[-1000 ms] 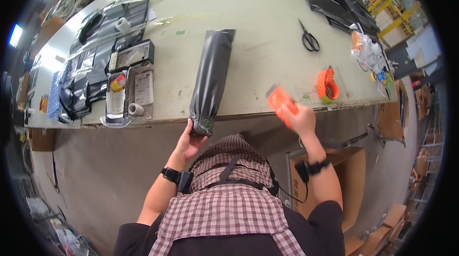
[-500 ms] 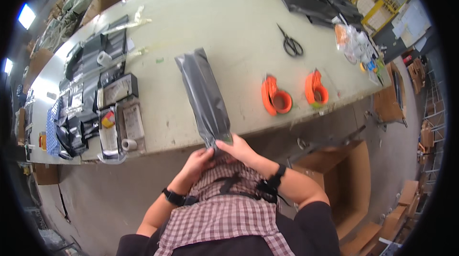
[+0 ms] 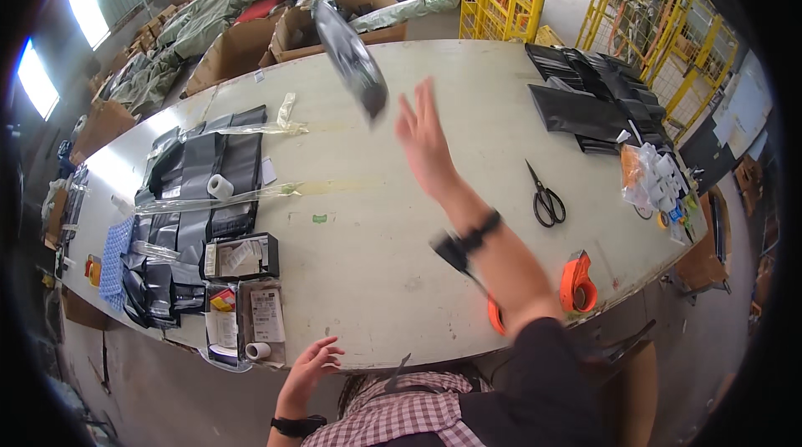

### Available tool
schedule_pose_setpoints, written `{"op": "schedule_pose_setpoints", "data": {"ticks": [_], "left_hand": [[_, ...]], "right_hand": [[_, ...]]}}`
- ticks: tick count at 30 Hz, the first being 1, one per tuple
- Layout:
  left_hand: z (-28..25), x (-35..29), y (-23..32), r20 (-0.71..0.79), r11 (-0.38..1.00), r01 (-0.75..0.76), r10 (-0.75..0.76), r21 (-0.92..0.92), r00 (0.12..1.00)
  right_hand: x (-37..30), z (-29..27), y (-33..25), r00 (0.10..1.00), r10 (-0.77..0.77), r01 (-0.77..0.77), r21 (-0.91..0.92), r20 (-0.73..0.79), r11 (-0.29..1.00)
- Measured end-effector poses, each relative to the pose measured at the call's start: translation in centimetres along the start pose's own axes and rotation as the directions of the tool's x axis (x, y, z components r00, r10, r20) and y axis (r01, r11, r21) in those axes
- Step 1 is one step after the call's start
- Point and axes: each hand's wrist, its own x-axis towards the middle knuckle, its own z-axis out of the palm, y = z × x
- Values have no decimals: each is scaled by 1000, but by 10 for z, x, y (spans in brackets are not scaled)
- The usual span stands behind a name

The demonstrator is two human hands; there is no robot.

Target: The person places foam-wrapped components into plastic bags, applies adhesive shipping labels to each bag, and uses a handheld tape dispenser to seal the packages before setting them aside.

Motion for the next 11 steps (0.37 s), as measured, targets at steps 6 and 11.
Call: {"op": "schedule_pose_setpoints", "data": {"ticks": [6, 11], "left_hand": [[15, 26, -20, 235, 971, 141, -185, 192, 954], [-11, 52, -44, 419, 881, 238, -413, 409, 808]], "right_hand": [[-26, 46, 7, 994, 85, -100, 257, 67, 961], [-218, -30, -27, 938, 315, -154, -641, 144, 752]]}}
